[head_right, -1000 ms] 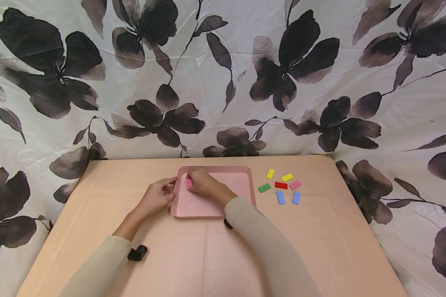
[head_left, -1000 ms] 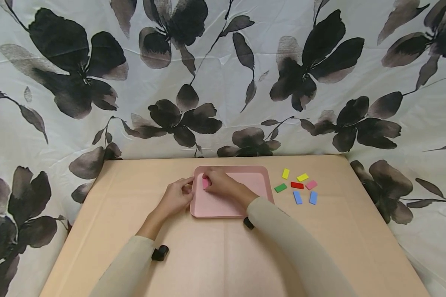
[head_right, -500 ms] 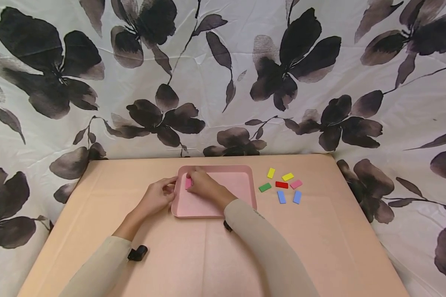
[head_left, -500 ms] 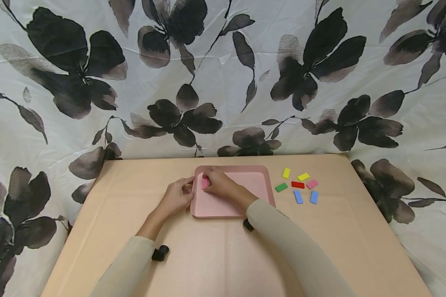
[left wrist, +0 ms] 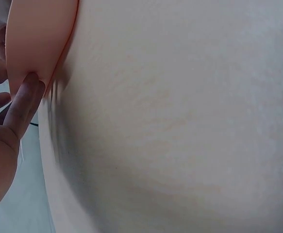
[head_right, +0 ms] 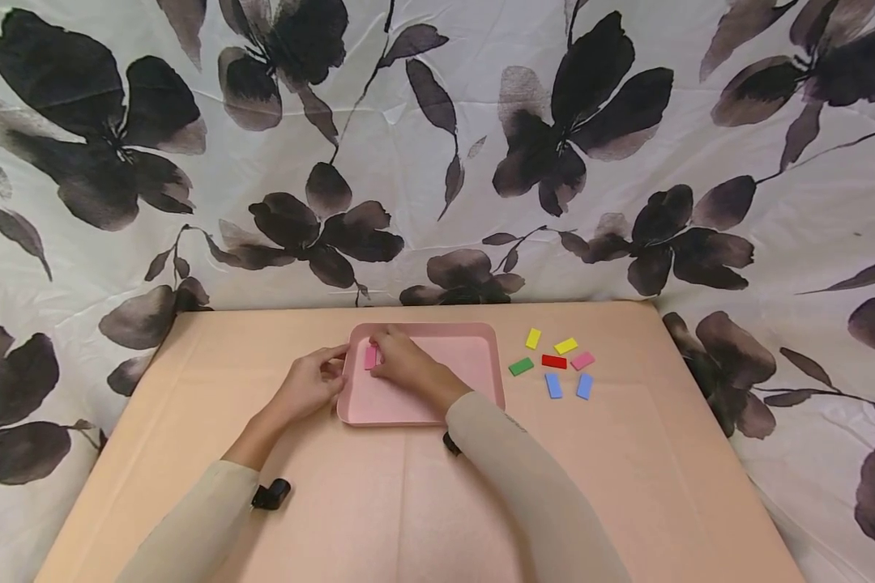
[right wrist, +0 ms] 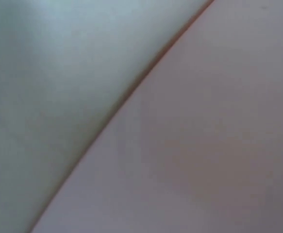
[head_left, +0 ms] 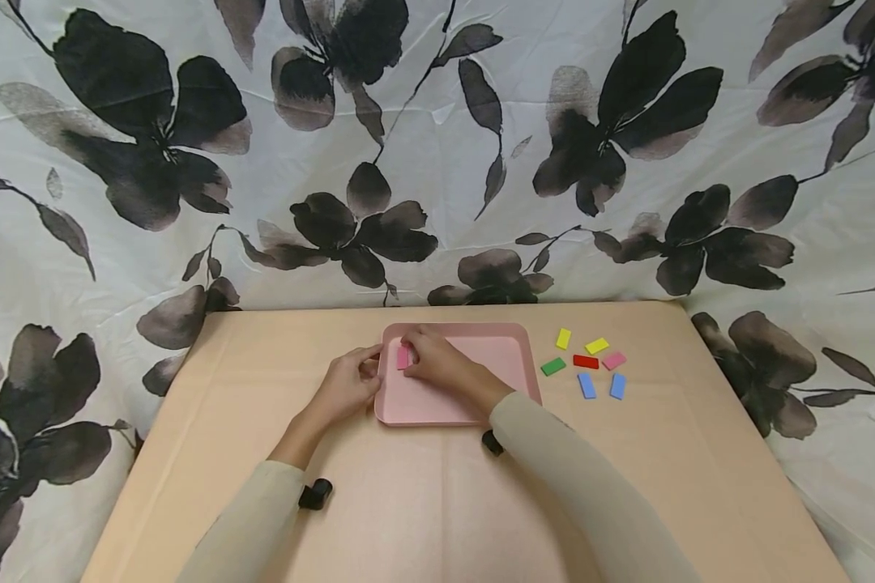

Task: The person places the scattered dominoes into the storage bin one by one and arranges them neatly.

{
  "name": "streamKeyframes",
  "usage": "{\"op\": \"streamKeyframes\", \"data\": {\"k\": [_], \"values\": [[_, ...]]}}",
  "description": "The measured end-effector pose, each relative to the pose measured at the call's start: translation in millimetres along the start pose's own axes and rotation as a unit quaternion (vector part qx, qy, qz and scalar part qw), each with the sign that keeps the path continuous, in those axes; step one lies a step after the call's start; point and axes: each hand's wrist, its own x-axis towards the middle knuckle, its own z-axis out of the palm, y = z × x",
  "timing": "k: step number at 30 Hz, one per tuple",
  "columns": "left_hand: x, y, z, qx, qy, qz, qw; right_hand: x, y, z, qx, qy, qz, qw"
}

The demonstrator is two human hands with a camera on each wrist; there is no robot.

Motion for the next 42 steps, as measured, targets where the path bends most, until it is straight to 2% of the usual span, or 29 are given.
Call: {"op": "streamKeyframes", "data": {"k": [3,9,14,18,23,28,31,36,42], "values": [[1.3,0.9,-0.9,0.004,0.003,0.001,1.0000,-5.3,0.6,-8.6,0.019,0.005,0.011,1.000],[3.1,1.3,-1.8,0.006,0.009,0.007,0.9999,-22.7,2.8,-34.3,0.021,0.025,0.005,0.999],[2.2,0.9,1.6,-0.002,0.008,0.009,0.9999,-44.3,8.0,-50.8,0.038,0.050,-0.002,0.998],[0.0,-0.2,3.5,0.004,0.010,0.011,0.9999,-64.4,16.1,-56.0,0.060,0.079,0.000,0.995],[-3.2,0.6,3.3,0.003,0.010,0.004,0.9999,-88.2,28.9,-57.9,0.073,0.109,-0.003,0.991],[-4.7,2.4,3.4,-0.001,0.006,0.000,1.0000,-110.9,40.3,-63.5,0.086,0.105,-0.010,0.991],[-4.0,3.1,4.3,-0.007,0.001,0.000,1.0000,-124.0,47.0,-70.2,0.088,0.119,0.000,0.989],[-1.8,1.8,4.8,-0.008,0.000,0.010,0.9999,-139.8,65.1,-82.0,0.075,0.151,0.009,0.986],[-3.7,0.2,3.6,-0.003,0.005,0.014,0.9999,-156.6,97.3,-93.3,0.044,0.178,0.017,0.983]]}}
